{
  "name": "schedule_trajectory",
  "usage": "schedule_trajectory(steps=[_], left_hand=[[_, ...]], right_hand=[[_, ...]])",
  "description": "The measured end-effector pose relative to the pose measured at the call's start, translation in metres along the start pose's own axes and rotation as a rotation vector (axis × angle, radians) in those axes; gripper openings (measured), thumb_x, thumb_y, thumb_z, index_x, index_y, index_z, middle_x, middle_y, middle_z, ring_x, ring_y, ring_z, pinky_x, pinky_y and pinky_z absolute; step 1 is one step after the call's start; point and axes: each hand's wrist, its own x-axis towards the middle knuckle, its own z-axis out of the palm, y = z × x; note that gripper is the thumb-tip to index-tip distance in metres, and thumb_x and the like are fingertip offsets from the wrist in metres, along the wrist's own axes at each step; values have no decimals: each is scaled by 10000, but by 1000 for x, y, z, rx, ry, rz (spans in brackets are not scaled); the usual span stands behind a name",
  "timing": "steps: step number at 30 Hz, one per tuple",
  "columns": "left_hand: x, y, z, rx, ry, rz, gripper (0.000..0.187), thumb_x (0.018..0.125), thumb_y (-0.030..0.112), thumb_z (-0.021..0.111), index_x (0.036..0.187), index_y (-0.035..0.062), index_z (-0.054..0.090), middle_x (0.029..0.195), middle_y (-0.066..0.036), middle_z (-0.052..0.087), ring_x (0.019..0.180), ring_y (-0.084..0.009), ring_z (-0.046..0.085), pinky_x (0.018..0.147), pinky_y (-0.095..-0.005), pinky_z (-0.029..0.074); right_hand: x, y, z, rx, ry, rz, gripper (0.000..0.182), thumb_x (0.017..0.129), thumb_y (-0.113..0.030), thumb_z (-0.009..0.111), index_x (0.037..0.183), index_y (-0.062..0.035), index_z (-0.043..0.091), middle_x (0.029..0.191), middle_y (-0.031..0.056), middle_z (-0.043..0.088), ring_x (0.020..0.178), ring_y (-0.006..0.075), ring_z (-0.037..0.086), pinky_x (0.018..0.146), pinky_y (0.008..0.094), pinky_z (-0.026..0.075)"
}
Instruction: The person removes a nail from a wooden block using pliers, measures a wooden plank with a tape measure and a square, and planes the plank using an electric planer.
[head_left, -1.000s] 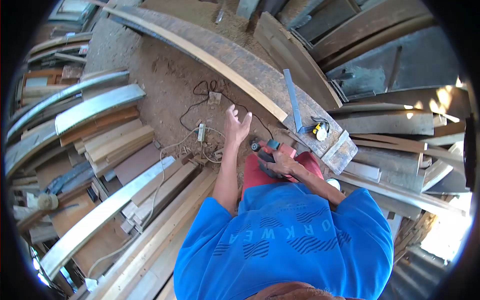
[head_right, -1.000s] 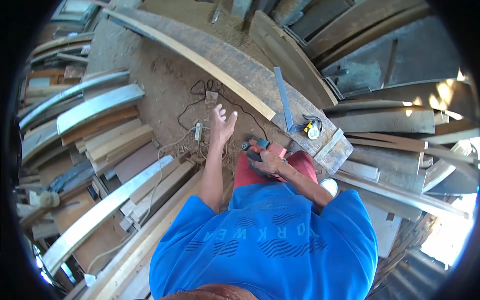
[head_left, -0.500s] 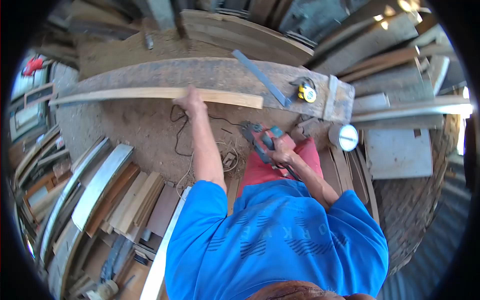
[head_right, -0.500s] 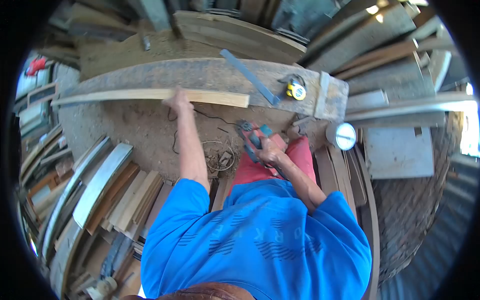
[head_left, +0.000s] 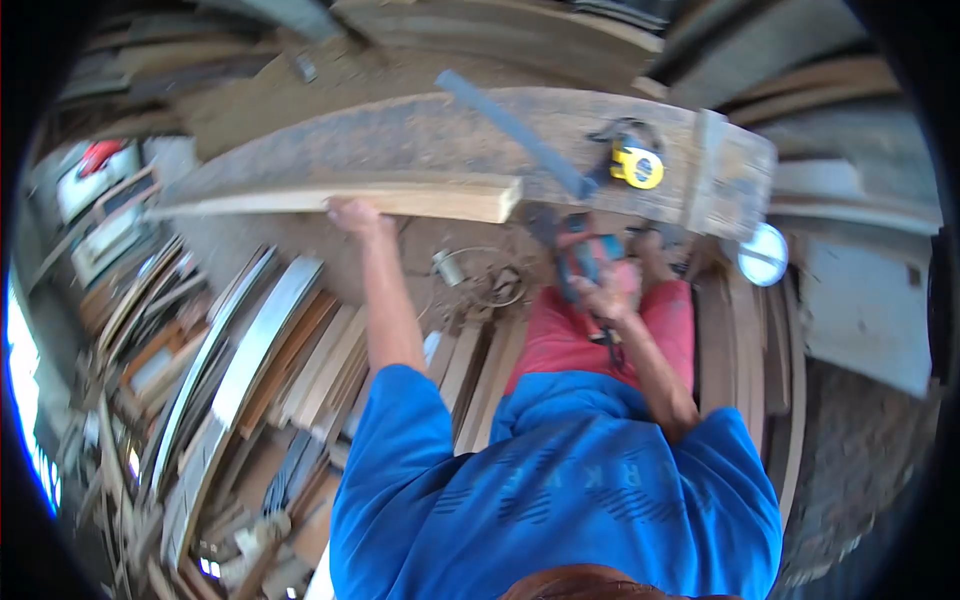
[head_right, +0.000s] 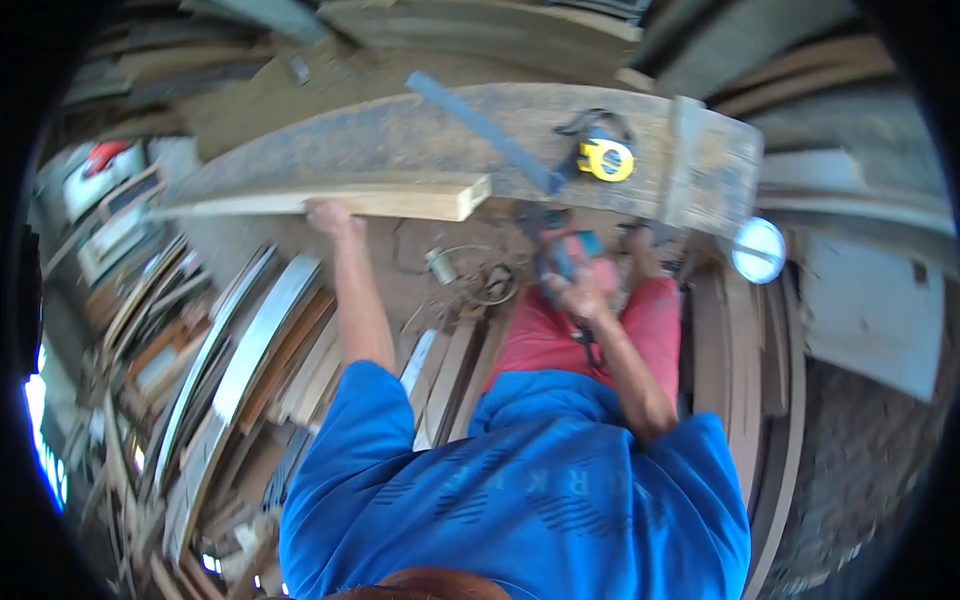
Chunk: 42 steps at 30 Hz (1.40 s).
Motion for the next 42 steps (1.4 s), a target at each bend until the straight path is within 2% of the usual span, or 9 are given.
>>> schedule_trajectory(steps=[1,4,6,8,12,14,15,27,42], left_hand=[[38,-32,-25,148,-92,47,518,1081,422,298,1417,47,419,1400,-182,503,1198,-306,562,1038,-493,494],[31,-25,-24,-40,-159,-12,500,1078,402,271,1398,68,460,1395,-165,531,1230,-309,566,1069,-472,476],[26,-15,-19,-46,-164,-17,491,1064,374,287,1363,48,501,1338,-182,583,1172,-336,611,1031,-484,506],[20,-13,-17,-7,-169,-29,483,1052,347,291,1337,38,527,1296,-191,617,1135,-355,636,1011,-494,522],[33,-8,-27,142,-191,-41,440,1020,251,317,1291,-2,553,1201,-216,658,1045,-383,669,924,-513,567],[34,-2,-29,301,-109,4,418,1009,219,346,1266,-30,564,1167,-227,667,993,-386,686,869,-510,588],[42,-2,-38,340,-146,51,410,1005,204,365,1235,-62,576,1125,-229,679,936,-377,700,818,-501,601],[15,12,-28,759,-182,51,409,1029,250,353,1236,-41,553,1092,-195,681,937,-342,695,824,-469,603],[11,14,-28,955,-167,119,424,1048,275,351,1260,-43,535,1137,-187,669,978,-332,686,849,-460,599]], right_hand=[[6,9,-6,27,6,29,248,957,-237,687,1068,-35,595,701,0,583,604,105,558,513,313,450],[29,28,-31,353,-6,80,197,962,-246,687,1018,-73,614,687,-25,581,566,73,521,484,277,419],[51,46,-40,422,77,156,302,959,-208,680,1200,-67,565,613,-16,524,443,70,489,343,251,318],[63,38,-50,559,156,-5,169,964,-208,670,1040,-75,597,614,8,555,384,107,470,316,265,322],[92,109,-56,504,237,176,193,987,-151,567,808,-81,592,610,36,566,350,130,451,310,264,330],[92,116,-63,544,258,296,135,994,-158,538,965,-93,653,695,71,606,453,117,526,319,261,352],[95,122,-66,551,273,331,134,993,-160,540,968,-89,651,694,71,606,454,119,528,323,264,354],[94,216,-91,540,356,434,163,982,-191,566,1003,-42,627,685,70,600,475,146,545,367,298,387],[100,248,-77,496,338,409,259,968,-230,598,1046,16,597,674,68,592,500,179,567,423,340,428]])
